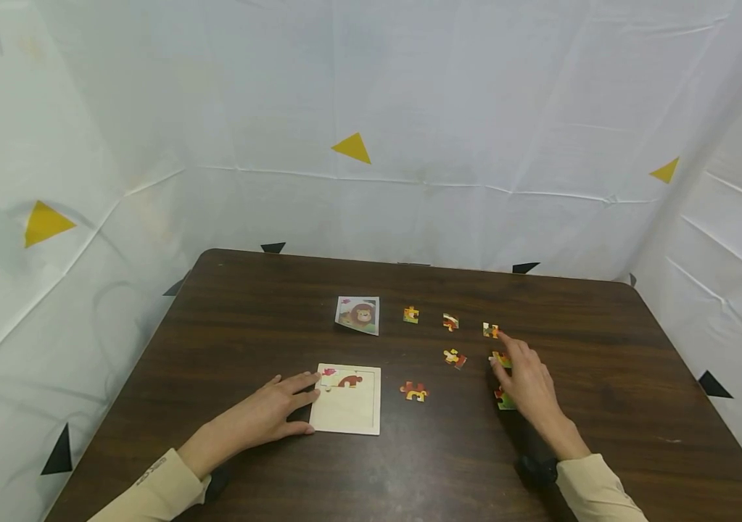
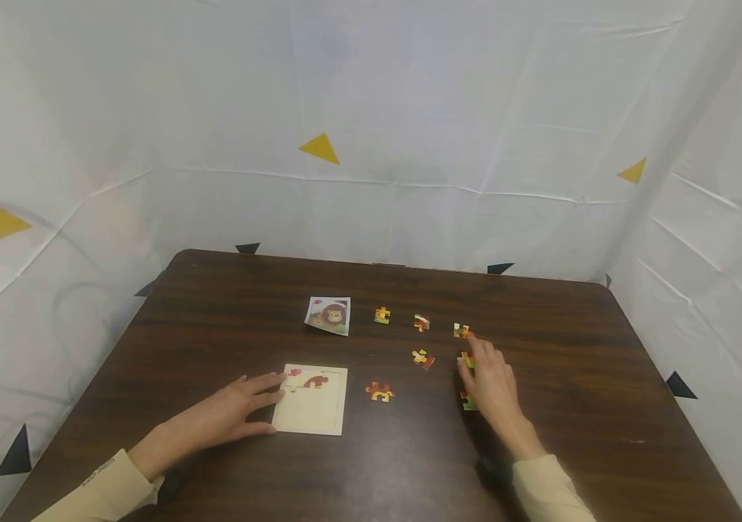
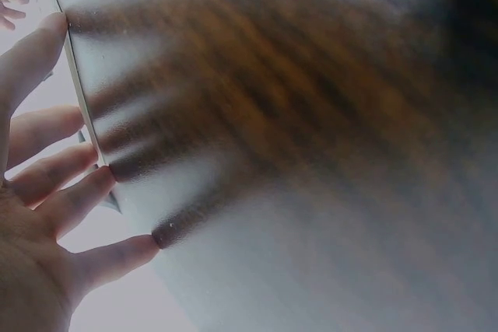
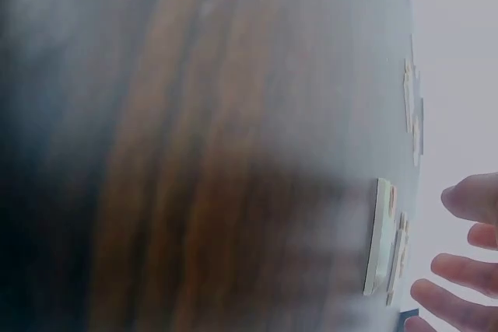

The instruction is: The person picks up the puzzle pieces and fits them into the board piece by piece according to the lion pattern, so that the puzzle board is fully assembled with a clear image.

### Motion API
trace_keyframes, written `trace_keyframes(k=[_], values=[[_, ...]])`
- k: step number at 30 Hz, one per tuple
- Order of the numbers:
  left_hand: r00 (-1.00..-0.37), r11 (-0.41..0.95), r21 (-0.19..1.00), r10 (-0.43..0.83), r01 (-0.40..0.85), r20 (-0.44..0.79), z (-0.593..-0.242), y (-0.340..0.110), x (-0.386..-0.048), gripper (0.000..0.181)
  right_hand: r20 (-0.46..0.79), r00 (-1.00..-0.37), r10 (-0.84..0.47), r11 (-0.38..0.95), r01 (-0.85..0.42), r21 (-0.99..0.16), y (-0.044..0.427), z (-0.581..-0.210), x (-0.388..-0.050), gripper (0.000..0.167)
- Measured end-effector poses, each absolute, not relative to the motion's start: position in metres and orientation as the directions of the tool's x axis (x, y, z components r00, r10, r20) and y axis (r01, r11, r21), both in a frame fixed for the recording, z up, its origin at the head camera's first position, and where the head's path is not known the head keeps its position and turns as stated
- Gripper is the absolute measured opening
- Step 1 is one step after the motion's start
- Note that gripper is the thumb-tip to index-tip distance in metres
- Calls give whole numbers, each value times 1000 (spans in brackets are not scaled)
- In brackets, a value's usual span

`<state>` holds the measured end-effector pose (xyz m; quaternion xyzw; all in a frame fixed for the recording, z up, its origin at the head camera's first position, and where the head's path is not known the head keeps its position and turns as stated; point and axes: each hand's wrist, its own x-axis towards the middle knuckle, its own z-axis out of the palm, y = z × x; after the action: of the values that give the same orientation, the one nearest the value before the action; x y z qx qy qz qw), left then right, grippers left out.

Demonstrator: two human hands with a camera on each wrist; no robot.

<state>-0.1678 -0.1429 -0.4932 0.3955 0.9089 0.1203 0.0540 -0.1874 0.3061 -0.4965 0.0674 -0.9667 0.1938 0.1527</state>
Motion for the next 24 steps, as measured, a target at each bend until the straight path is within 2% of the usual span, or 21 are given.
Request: trace_keyframes(k=[14,24], values=[[-666,638,258,745,726,31,-493,-145,-168,59,277,-959,-62,920,-162,-357,302,-491,-195,53],[-671,643,261,741,720,27,-494,-145,-169,59,285,-944,-164,912,-255,-322,296,-488,-211,54]])
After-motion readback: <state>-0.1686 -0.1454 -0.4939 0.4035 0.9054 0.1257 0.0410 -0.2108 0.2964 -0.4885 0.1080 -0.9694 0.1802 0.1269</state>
